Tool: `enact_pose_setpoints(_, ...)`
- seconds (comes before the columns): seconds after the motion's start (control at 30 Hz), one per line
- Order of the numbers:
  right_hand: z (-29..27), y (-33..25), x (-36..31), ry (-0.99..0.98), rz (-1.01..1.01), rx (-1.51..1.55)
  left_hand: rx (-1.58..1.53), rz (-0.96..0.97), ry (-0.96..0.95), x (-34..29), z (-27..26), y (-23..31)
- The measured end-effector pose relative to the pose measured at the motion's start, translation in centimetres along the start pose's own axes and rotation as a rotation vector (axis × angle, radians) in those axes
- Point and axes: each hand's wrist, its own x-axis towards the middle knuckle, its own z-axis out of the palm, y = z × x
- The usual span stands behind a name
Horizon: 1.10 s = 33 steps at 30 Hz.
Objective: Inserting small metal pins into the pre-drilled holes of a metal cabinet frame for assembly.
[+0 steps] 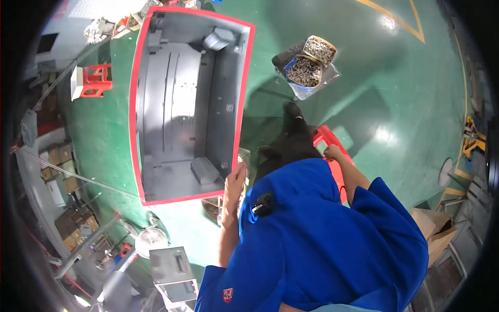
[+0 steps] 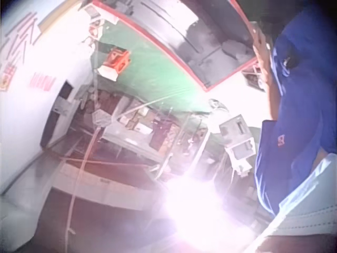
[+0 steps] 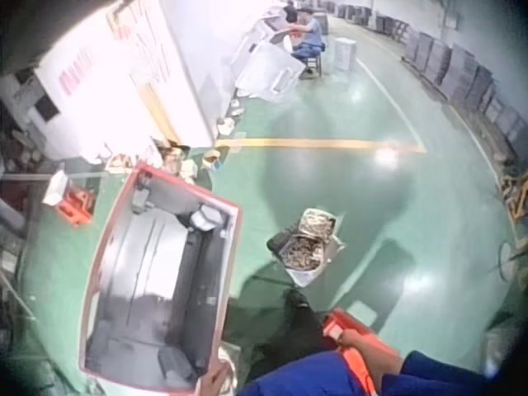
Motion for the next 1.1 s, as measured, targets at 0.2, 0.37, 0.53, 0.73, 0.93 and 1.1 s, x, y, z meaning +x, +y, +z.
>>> enact_pose_setpoints(0.2, -2.9, -4.5, 2.1, 0.084, -0.272, 0.099, 0.059, -0.224, 0.121, -1.2, -1.9, -1.7)
enact_pose_setpoints(0.37, -8.4, -10.4, 7.0, 0.232, -0.375, 0.045, 0.418, -0.148, 0.244, -0.1, -2.4, -5.3)
enact_pose_setpoints(0.53, -13.7, -13.7, 12.1, 0.318, -0.622, -0.084, -0.097, -0.265, 0.301, 2.0, -0.2, -2.3)
enact_pose_setpoints(0.73, -19.1, -17.6, 13.2, 0.37, -0.634, -0.114, -0.771, -0.256, 0.354, 1.8, 1.1, 1.2)
enact_pose_setpoints(0.93, -21.6, -22.1, 15.5, 0.478, -0.756, -0.448, -0.743, -0.282, 0.372, 0.6, 1.6, 3.1)
enact_pose_setpoints(1.1, -21.9, -25.8, 12.9, 0.456, -0.745, -0.858, -0.825, -0.344, 0.38, -0.4, 2.0, 3.1)
